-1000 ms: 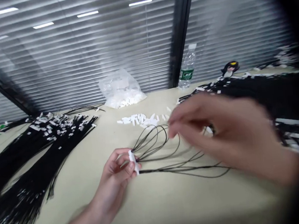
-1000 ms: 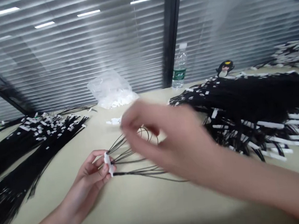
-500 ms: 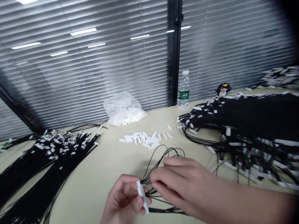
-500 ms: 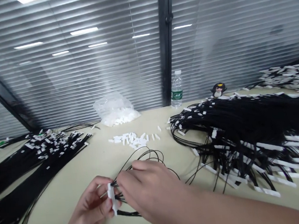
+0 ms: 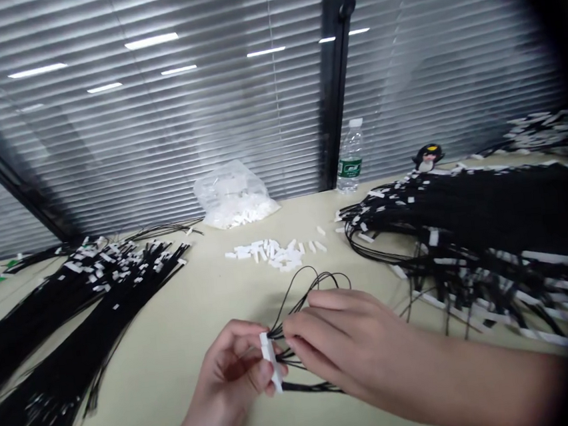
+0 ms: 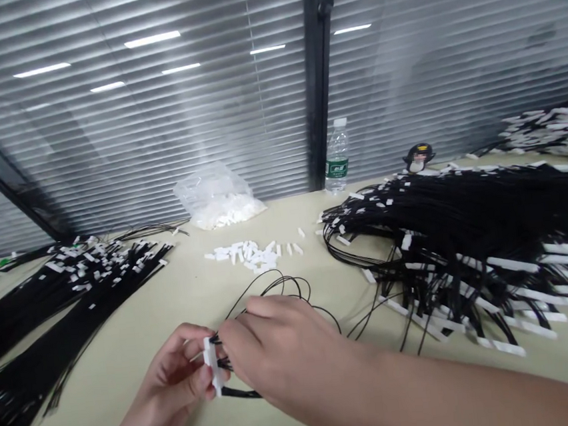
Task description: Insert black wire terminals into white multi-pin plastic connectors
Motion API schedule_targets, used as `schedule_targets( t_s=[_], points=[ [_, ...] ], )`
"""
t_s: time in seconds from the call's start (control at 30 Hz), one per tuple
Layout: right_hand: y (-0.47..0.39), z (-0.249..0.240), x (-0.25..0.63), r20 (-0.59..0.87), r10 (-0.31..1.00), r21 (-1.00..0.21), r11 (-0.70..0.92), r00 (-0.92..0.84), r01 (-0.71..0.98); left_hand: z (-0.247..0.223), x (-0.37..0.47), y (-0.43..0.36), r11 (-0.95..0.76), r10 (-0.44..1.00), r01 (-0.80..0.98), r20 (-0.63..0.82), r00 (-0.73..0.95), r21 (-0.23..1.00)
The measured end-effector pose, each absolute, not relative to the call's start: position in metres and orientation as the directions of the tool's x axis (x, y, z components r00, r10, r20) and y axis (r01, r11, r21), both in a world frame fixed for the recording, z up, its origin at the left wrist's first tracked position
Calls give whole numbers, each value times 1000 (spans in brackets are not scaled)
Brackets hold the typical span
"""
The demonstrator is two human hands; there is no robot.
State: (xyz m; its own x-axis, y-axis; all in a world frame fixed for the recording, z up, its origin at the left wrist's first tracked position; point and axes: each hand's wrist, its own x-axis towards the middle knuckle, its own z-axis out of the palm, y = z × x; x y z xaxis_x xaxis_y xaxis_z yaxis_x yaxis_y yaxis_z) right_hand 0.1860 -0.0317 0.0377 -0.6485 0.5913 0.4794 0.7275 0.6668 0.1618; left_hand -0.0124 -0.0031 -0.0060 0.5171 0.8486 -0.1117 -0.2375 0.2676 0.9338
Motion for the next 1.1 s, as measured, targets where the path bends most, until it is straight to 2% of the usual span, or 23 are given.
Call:
schedule_targets(
  t_s=[0.13,0.33,0.57,0.83,0.93,1.0,1.1],
  points=[
    [-33,35,185,545,560,142,673,-625,726,-4,-11,-5,250,864,-226,-112,491,942],
    [-34,34,185,507,569,149,682,-648,716,-2,-10,-7,258,861,-217,-122,494,942],
    [-33,29,183,552,557,104,692,-620,714,-5,-11,-6,205,890,-208,-94,446,956],
    [-32,26,183,554,535,124,705,-638,698,-6,-11,-4,76,897,-175,10,443,982],
    [-21,29,188,442,669,118,617,-598,778,-4,-8,-5,62,902,-120,-4,433,991],
    [-6,32,199,358,792,46,513,-494,857,-2,-7,-6,42,900,-67,-9,436,997],
    [22,35,227,324,878,-77,396,-352,915,1,-7,-7,57,888,-62,-22,459,996]
  ],
)
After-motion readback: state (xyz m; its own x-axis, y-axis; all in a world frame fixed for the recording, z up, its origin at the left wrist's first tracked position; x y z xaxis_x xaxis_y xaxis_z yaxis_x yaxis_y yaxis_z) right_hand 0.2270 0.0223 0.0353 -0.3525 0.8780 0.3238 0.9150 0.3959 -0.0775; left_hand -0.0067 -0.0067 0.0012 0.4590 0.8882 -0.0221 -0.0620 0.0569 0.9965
